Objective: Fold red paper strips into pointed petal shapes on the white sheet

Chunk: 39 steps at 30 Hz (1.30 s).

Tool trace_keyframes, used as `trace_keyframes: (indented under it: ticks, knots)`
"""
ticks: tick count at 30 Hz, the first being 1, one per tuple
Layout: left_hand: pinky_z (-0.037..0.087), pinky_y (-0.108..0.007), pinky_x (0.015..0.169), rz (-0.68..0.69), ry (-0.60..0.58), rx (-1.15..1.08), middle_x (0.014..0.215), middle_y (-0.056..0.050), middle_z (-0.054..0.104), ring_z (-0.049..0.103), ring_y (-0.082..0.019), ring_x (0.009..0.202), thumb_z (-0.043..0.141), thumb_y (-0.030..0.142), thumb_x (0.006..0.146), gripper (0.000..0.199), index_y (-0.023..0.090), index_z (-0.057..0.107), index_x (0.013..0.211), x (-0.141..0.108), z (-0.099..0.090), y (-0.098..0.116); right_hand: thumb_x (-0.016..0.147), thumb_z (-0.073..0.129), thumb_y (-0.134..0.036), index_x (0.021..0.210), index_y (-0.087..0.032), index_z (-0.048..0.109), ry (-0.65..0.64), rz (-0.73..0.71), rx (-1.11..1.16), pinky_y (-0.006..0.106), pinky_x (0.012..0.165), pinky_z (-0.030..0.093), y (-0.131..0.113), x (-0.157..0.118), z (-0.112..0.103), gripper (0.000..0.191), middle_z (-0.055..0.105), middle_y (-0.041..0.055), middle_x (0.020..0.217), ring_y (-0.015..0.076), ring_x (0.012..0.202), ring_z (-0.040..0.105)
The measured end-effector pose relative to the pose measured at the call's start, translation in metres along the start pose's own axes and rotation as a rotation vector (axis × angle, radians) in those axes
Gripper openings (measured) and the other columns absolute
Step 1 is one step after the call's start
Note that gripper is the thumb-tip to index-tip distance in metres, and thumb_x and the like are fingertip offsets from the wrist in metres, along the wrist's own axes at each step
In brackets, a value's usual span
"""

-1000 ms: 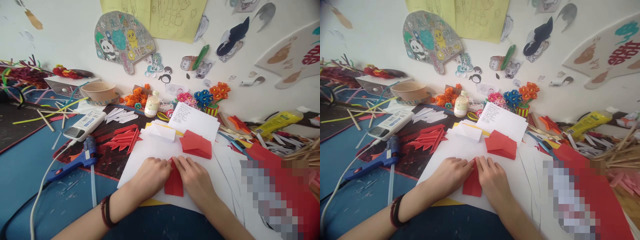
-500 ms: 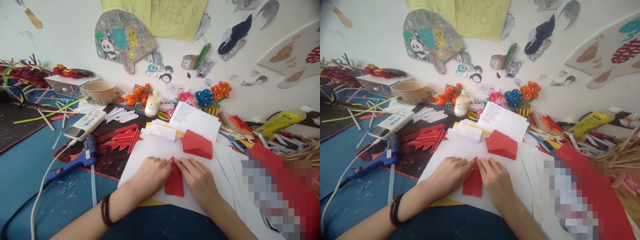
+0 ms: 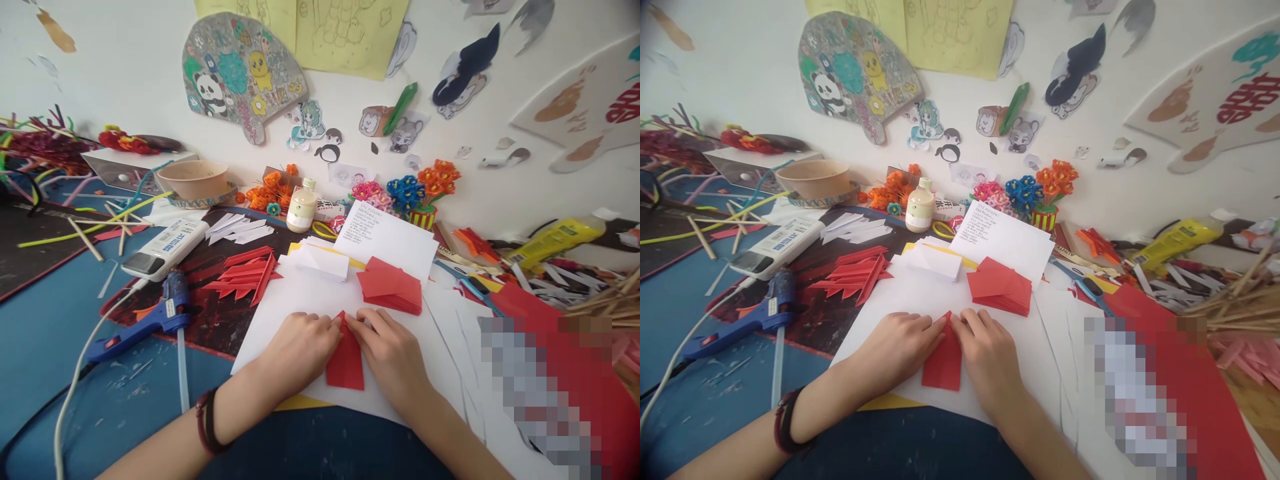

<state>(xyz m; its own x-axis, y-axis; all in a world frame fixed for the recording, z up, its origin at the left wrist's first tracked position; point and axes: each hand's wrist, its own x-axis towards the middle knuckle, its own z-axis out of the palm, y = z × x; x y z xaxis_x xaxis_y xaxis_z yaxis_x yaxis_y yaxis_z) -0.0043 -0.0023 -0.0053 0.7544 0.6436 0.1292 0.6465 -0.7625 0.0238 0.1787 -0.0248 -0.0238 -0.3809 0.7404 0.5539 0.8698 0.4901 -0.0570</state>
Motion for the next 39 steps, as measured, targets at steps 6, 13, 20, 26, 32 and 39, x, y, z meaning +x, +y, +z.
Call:
trace_keyframes:
  ticks: [6,13,20,26,32,39]
  knots:
    - [0.043,-0.029,0.054,-0.004,-0.003,0.002,0.072,-0.003,0.058,0.058,-0.018,0.058,0.037,0.017,0.096,0.019,0.016,0.055,0.091,0.000,0.000,0.000,0.094,0.044,-0.012,0.097,-0.016,0.067,-0.090,0.052,0.101,0.027,0.061,0.044,-0.003,0.000,-0.002,0.024,0.062,0.0059,0.086,0.0157,0.074,0.054]
    - [0.044,-0.028,0.054,-0.011,-0.004,0.007,0.072,-0.003,0.059,0.058,-0.017,0.059,0.036,0.017,0.097,0.019,0.015,0.054,0.092,0.000,-0.001,0.000,0.091,0.042,-0.007,0.103,-0.017,0.066,-0.140,0.083,0.119,0.030,0.064,0.048,-0.004,-0.003,-0.003,0.029,0.061,0.0073,0.092,0.0182,0.079,0.055]
    - [0.043,-0.027,0.054,-0.030,-0.004,0.027,0.072,-0.003,0.059,0.059,-0.017,0.059,0.038,0.017,0.096,0.017,0.015,0.054,0.099,0.001,0.000,0.001,0.092,0.042,-0.009,0.106,-0.018,0.066,-0.103,0.134,0.121,0.030,0.061,0.048,-0.010,-0.004,-0.003,0.030,0.060,0.0072,0.089,0.0182,0.077,0.054]
    - [0.042,-0.026,0.054,-0.047,0.019,0.035,0.071,-0.002,0.058,0.058,-0.016,0.058,0.038,0.018,0.096,0.017,0.016,0.054,0.101,0.000,0.002,0.001,0.094,0.044,-0.014,0.096,-0.016,0.068,-0.045,0.183,0.123,0.030,0.061,0.046,-0.013,-0.006,0.000,0.024,0.057,0.0056,0.080,0.0172,0.072,0.052]
    - [0.043,-0.025,0.053,-0.052,0.014,0.038,0.072,-0.002,0.058,0.059,-0.015,0.059,0.039,0.019,0.096,0.018,0.016,0.053,0.107,0.000,0.001,0.000,0.094,0.043,-0.016,0.084,-0.016,0.065,-0.018,0.188,0.139,0.029,0.062,0.045,-0.015,-0.006,-0.001,0.024,0.057,0.0053,0.077,0.0166,0.071,0.053]
    - [0.045,-0.024,0.054,-0.031,-0.012,0.102,0.076,-0.003,0.058,0.061,-0.017,0.064,0.040,0.017,0.096,0.030,0.017,0.045,0.125,0.001,0.001,0.003,0.095,0.043,-0.018,0.080,-0.017,0.063,-0.031,0.160,0.116,0.029,0.060,0.042,-0.013,-0.005,0.000,0.025,0.055,0.0039,0.071,0.0160,0.068,0.051]
